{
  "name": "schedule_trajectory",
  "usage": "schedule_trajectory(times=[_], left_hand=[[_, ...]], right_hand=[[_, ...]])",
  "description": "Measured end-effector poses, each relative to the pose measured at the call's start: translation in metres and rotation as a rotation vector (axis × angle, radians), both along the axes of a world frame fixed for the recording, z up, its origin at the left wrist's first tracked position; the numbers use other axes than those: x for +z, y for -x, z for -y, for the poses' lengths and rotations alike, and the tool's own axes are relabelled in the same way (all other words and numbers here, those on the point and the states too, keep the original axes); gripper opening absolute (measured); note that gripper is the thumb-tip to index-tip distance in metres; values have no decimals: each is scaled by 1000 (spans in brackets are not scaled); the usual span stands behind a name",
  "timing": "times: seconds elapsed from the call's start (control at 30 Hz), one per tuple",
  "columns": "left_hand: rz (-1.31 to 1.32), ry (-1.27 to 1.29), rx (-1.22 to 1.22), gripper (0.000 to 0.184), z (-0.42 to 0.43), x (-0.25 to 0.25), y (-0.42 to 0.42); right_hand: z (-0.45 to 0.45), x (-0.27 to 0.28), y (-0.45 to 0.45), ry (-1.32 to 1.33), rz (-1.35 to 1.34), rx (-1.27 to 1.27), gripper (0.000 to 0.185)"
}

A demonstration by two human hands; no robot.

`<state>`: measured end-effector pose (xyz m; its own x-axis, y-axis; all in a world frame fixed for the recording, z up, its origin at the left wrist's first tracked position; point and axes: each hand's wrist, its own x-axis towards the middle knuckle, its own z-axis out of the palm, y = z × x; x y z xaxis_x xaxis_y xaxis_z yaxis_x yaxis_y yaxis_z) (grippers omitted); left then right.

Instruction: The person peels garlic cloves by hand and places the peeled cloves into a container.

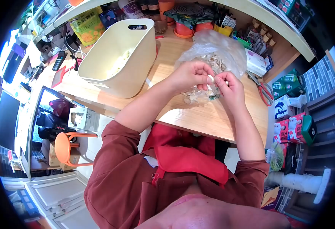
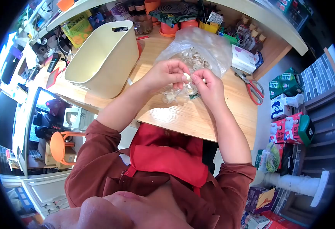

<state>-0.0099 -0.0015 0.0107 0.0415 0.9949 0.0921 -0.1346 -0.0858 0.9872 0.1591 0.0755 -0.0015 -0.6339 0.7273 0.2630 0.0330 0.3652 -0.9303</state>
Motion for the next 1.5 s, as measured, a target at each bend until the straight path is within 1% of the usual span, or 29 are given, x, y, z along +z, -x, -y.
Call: schedule_trajectory(times=[0.1,0.2,0.3,0.4,0.73,1.0,1.1,1.23,1.33,1.43,1.5], left_hand=[[14,11,18,15,0,-1,2],[89,13,47,14,-2,-4,4],[177,34,40,13,-2,-5,7],[227,18,-21,12,-4,-7,9],[217,40,-12,11,-3,-5,7],[165,34,7,9,-5,-7,7],[106,31,98,9,-4,-7,2],[83,30,136,10,-1,-3,-1],[25,-20,127,10,-4,-6,0],[2,-27,117,10,-4,-6,-1],[-6,-20,111,10,-4,-6,-1]], right_hand=[[-2,-1,-1,15,-3,-12,10],[-4,-6,2,-223,-10,-91,8],[-1,-3,3,-260,21,-164,8],[-3,-6,3,-131,-54,-85,11],[4,-3,1,-450,-75,-79,15],[5,-3,1,-508,-73,-111,12],[6,-4,0,-516,-55,-135,10],[8,-2,3,-525,-58,-136,8],[10,1,2,-489,-35,-135,6],[11,0,3,-415,-13,-149,6],[13,2,2,-415,-5,-156,5]])
